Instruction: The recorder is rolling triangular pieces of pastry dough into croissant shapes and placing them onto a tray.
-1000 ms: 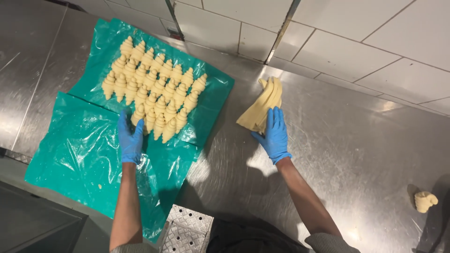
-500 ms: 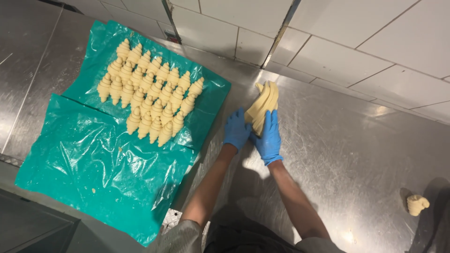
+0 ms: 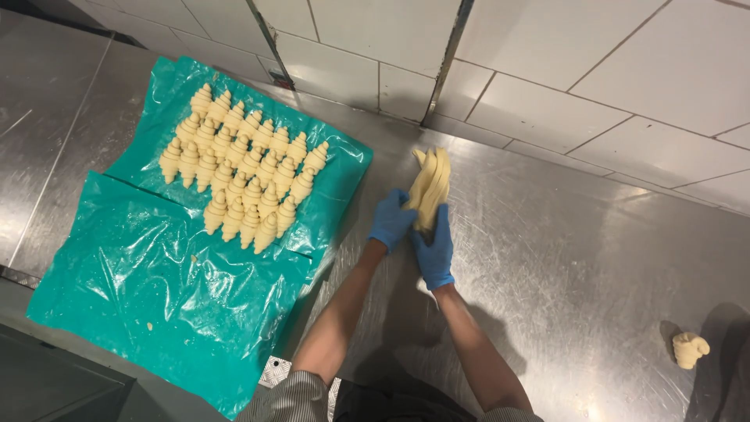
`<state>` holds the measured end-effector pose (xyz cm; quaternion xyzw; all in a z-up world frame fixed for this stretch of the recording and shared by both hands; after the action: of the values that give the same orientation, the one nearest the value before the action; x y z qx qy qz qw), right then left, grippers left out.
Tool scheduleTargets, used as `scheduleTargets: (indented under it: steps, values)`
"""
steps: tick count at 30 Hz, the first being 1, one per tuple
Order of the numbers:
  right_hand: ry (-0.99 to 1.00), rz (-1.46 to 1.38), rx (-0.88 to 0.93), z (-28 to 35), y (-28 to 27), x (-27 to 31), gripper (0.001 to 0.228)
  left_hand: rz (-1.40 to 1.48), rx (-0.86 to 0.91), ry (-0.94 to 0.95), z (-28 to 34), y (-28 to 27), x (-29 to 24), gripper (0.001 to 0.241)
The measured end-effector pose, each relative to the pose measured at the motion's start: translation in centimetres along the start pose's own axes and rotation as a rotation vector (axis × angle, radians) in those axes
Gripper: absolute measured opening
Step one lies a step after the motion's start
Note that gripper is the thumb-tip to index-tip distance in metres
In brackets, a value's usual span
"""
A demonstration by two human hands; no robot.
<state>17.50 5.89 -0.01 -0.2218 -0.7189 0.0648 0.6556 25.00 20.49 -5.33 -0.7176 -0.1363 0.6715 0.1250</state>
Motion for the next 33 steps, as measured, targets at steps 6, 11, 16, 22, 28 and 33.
scheduleTargets:
  steps: [6, 11, 16, 22, 28, 33]
  values:
    - [0.531, -1.529, 0.003, -0.4, -0.8, -6.3, 0.053, -0.360, 0.068, 0.235, 0.8, 3.2, -16.3, 0.037]
    - [0.342, -1.019, -0.201, 2.0, -4.7, -9.3, 0.044, -0.482, 0.164, 0.349, 2.3, 7.5, -19.8, 0.029]
    - [0.465, -1.166, -0.214, 4.2, -14.3, 1.2, 0.045, -0.046, 0.137, 0.364, 3.9, 1.3, -22.5, 0.037]
    - [0.671, -1.091, -0.266, 5.9, -27.1, -3.2, 0.043, 0.442, 0.237, 0.011, 4.8, -3.9, -19.0, 0.034]
    - [0.360, -0.458, -0.299, 2.0, -40.5, -3.5, 0.030, 0.407, 0.172, -0.110, 4.4, -7.6, -20.6, 0.030]
    - [-0.092, 0.288, -0.339, -0.2, -43.0, 7.7, 0.044, -0.429, 0.023, 0.326, 4.1, -9.5, -29.1, 0.031]
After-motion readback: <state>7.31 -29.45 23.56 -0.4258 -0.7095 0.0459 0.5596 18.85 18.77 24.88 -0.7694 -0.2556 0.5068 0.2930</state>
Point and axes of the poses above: each hand's wrist, its own z-axis away from the middle knuckle, its own y-axis out of the palm, x = y × z, the point moved 6 cm from there along -z, towards the middle knuckle, and after that the axes turned 8 degrees about y, right-handed, at the moved point
